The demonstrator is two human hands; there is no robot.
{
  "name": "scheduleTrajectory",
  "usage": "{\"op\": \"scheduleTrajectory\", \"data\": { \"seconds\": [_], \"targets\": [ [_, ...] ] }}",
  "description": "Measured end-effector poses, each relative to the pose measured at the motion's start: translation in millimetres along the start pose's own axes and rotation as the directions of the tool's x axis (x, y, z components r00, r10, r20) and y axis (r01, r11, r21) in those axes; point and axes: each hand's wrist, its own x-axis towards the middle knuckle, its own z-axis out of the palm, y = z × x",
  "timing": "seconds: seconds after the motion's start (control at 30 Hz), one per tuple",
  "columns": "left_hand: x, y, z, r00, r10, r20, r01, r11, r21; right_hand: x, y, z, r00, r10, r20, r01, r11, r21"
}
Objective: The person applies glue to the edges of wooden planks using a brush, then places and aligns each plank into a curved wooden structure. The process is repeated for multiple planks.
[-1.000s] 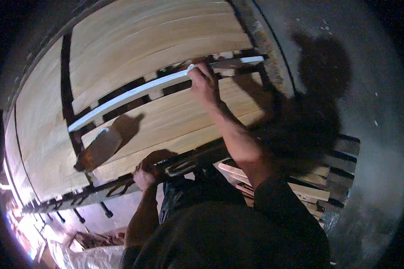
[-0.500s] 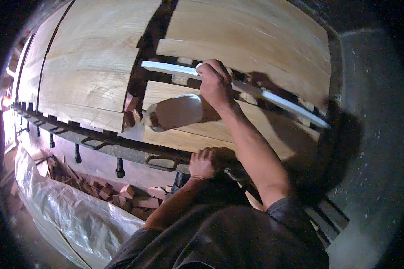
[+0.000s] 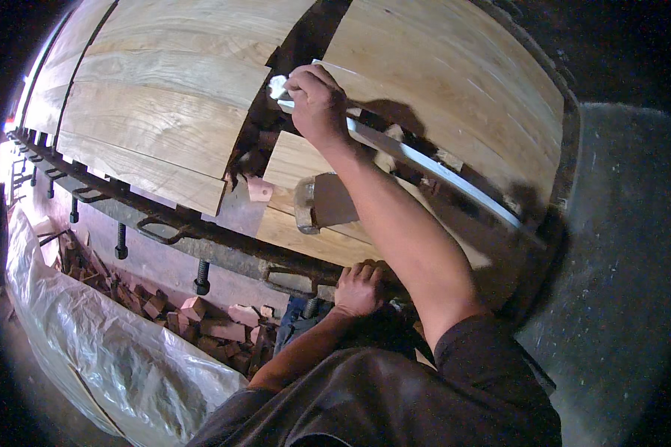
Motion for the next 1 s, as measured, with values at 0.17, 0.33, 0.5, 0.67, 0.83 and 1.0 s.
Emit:
{"op": "scheduleTrajectory", "data": {
  "seconds": [0.17, 0.33, 0.5, 0.67, 0.83, 1.0],
  "targets": [
    [-0.2, 4.6, 5.3, 0.999, -0.034, -0.001, 0.034, 0.998, 0.048, -24.4, 5.8, -25.7, 0.992, 0.118, -0.042, -0.118, 0.993, -0.003],
    [5.1, 9.6, 6.9, 0.995, 0.010, -0.100, -0.003, 0.997, 0.074, -85.9, 22.7, -104.2, 0.954, 0.231, -0.190, -0.237, 0.972, -0.007],
    [3.3, 8.0, 16.9, 0.992, 0.032, -0.120, -0.007, 0.980, 0.198, -156.0, 35.7, -213.7, 0.854, 0.396, -0.338, -0.408, 0.912, 0.039],
    [2.9, 12.4, 21.2, 0.997, 0.023, -0.070, -0.001, 0.955, 0.295, -221.9, 54.1, -327.6, 0.741, 0.429, -0.517, -0.405, 0.899, 0.166],
    [7.6, 18.8, 24.1, 0.999, 0.017, -0.031, -0.006, 0.944, 0.331, -277.4, 60.2, -436.9, 0.696, 0.350, -0.627, -0.454, 0.891, -0.007],
    [6.0, 18.9, 38.5, 0.988, 0.066, -0.139, -0.008, 0.924, 0.383, -337.1, 94.7, -554.9, 0.620, 0.324, -0.714, -0.525, 0.848, -0.071]
  ]
}}
